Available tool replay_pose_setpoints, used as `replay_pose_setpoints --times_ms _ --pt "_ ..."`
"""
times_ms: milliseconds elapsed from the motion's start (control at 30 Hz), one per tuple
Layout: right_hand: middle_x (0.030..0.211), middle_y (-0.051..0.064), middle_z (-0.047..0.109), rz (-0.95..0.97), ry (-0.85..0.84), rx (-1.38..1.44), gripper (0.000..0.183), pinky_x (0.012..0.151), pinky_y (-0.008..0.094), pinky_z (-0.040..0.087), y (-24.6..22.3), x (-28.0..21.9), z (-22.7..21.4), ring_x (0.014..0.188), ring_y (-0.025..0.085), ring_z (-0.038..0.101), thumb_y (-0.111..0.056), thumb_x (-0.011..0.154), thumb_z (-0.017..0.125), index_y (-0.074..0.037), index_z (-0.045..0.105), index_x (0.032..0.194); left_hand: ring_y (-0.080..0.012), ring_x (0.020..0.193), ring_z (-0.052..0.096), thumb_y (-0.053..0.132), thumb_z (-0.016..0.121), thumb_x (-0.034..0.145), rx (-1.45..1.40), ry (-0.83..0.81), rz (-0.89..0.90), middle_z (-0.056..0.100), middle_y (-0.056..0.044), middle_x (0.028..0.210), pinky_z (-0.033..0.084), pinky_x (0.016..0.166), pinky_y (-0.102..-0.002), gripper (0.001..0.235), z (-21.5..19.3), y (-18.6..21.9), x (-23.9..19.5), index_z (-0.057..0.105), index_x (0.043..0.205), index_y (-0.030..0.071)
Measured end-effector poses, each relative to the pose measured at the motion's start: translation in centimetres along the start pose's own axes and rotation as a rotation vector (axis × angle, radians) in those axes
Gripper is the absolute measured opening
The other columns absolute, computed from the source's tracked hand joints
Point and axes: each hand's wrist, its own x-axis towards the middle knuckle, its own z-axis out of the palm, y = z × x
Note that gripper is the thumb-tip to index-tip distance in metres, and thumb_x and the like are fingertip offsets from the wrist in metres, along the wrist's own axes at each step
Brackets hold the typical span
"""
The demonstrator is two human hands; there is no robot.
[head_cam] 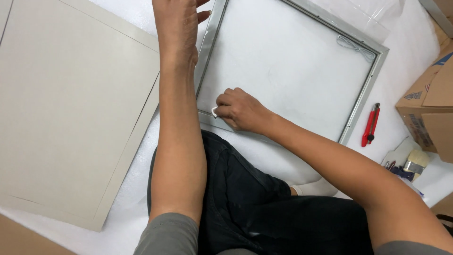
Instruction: Preparing a picture frame by removing the backing, cleaning the surface, and applying adhesive strips
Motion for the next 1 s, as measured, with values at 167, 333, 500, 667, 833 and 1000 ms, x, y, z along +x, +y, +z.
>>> replay_pose_setpoints --times_ms 167,333,500,667,833,1000 --pt "0.091 0.001 0.064 0.067 -0.013 -0.022 0.007 0.079 0.033 0.044 -0.4 -3.6 -0.2 0.081 0.018 0.056 -0.006 0.088 0.072 -0.010 0.077 0.091 -0.0295 0.092 0.081 0.047 0.064 0.090 0.066 -0.037 0.047 0.078 -0.015 0.091 0.071 0.075 -0.042 0.046 0.2 -0.2 -0.2 0.071 0.108 0.005" --pt "0.090 0.000 0.065 0.068 -0.086 -0.110 0.010 0.084 0.033 0.043 0.2 -7.3 -1.1 0.080 0.017 0.057 -0.011 0.091 0.070 -0.012 0.079 0.094 -0.0313 0.093 0.083 0.049 0.065 0.087 0.079 -0.043 0.020 0.080 -0.015 0.093 0.070 0.076 -0.044 0.050 0.5 1.0 -0.4 0.071 0.111 0.006" --pt "0.087 0.002 0.065 0.047 -0.159 -0.171 0.014 0.084 0.033 0.042 0.8 -10.7 -2.4 0.078 0.019 0.056 -0.010 0.091 0.065 -0.009 0.079 0.093 -0.0263 0.086 0.080 0.051 0.068 0.081 0.073 -0.028 -0.022 0.079 -0.011 0.087 0.066 0.072 -0.041 0.050 0.6 2.1 -0.4 0.075 0.105 0.007" --pt "0.070 0.001 0.073 0.525 -0.917 -0.180 0.016 0.092 0.033 0.043 0.5 -8.6 -6.6 0.064 0.024 0.056 -0.009 0.077 0.063 -0.015 0.078 0.072 -0.0275 0.091 0.077 0.064 0.063 0.076 0.054 -0.048 -0.072 0.078 -0.011 0.093 0.065 0.074 -0.040 0.066 1.0 2.2 -0.6 0.075 0.102 0.005" --pt "0.088 -0.004 0.075 0.355 -0.262 -0.039 0.013 0.081 0.034 0.048 1.5 -9.3 -2.8 0.081 0.018 0.061 -0.011 0.085 0.069 -0.014 0.082 0.084 -0.0276 0.088 0.080 0.063 0.062 0.080 0.089 -0.061 -0.031 0.078 -0.010 0.087 0.066 0.073 -0.040 0.061 0.8 1.6 -0.5 0.075 0.101 0.007" --pt "0.093 -0.002 0.072 0.214 -0.122 -0.108 0.010 0.085 0.032 0.045 1.1 -12.8 -2.6 0.088 0.017 0.060 -0.009 0.085 0.072 -0.013 0.080 0.087 -0.0286 0.090 0.078 0.064 0.063 0.080 0.084 -0.081 -0.048 0.076 -0.010 0.090 0.065 0.074 -0.040 0.065 0.5 1.3 -0.4 0.075 0.105 0.006"
